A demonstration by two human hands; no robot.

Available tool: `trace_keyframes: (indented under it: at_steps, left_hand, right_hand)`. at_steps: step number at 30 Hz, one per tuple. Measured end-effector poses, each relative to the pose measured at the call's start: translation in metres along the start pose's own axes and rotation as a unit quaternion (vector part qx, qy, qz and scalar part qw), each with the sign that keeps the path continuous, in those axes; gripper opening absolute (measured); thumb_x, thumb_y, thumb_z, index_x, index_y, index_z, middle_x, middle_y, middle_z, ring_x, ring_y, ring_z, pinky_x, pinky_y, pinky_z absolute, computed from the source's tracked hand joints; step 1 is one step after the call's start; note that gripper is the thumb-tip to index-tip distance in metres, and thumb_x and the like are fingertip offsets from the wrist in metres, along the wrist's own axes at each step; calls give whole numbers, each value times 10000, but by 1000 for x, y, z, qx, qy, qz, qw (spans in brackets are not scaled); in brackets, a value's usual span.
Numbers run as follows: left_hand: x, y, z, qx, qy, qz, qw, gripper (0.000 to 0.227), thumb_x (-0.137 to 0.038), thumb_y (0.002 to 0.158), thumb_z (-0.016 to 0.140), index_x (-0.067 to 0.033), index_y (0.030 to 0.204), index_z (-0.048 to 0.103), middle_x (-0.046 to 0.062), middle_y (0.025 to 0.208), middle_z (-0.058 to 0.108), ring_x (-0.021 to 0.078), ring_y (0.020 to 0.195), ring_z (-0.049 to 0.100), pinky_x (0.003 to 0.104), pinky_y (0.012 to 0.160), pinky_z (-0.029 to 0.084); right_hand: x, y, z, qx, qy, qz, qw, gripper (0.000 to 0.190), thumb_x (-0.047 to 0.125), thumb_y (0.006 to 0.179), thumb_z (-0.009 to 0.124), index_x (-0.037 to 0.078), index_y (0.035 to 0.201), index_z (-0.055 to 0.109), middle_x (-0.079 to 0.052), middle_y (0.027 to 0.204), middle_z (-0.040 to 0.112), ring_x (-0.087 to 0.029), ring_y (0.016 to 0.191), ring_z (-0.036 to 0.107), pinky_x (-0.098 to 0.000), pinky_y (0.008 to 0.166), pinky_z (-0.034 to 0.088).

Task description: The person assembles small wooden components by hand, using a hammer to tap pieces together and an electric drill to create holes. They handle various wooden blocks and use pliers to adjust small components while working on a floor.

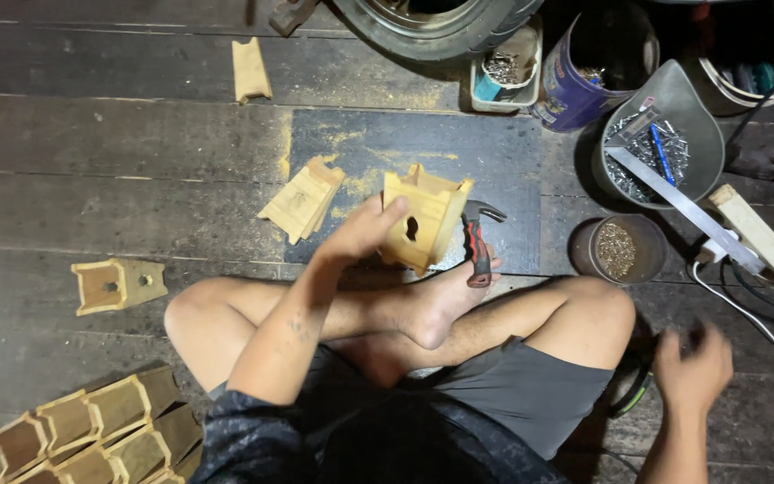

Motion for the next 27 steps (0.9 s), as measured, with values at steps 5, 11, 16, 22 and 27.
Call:
trace_keyframes:
  at_steps: [5, 11, 16, 22, 27]
  left_hand:
    - [1, 41, -11, 21, 72, 32, 997, 883, -790, 863, 262, -113, 1220, 703, 124, 1187, 761, 255, 1052, 732, 375, 876, 573]
    - [16, 76, -37, -8, 163, -23, 986, 1084, -862, 806, 199, -47, 1412, 576, 167, 1468, 577, 315, 1334, 555, 453, 1115, 409]
    - [7, 95, -46, 28, 246, -59, 967, 924, -786, 881, 294, -189, 1541, 543, 104, 1633, 484, 337, 1457, 508, 563, 1196, 394]
    - [27, 127, -50, 58, 356, -88, 928, 933, -880, 837, 286, -248, 1377, 709, 65, 1438, 672, 329, 1205, 669, 445, 913, 505]
    - [24, 127, -53, -20, 415, 33, 909, 894, -827, 927, 277, -220, 1550, 482, 112, 1533, 568, 386, 1277, 618, 596, 889, 564]
  right_hand:
    - [68, 97, 44, 100, -2, -111, 989, 458, 73, 954, 639, -17, 1396, 715, -252, 1220, 757, -456, 1081, 702, -541, 956, 541]
    - [73, 142, 165, 421, -148, -32, 894, 487, 297, 840, 742, 88, 1280, 739, -327, 1150, 762, -524, 1089, 701, -535, 933, 555]
    - [68, 142, 200, 454, -234, -66, 857, 325, 68, 865, 533, -56, 1057, 764, -337, 1126, 760, -537, 1048, 734, -533, 913, 607]
    - [58, 134, 198, 475, -206, -31, 855, 394, 86, 839, 518, -160, 1051, 741, -430, 1137, 721, -608, 1072, 673, -577, 951, 561]
    - [73, 138, 179, 437, -179, 13, 881, 421, 61, 892, 504, -80, 1223, 722, -457, 1228, 669, -647, 1156, 625, -593, 998, 526]
Point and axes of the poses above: each hand's wrist, its own y-axis towards the middle knuckle, its own z-axis out of the palm, x = y × z, the point moved 10 cm from there along y, towards the middle knuckle
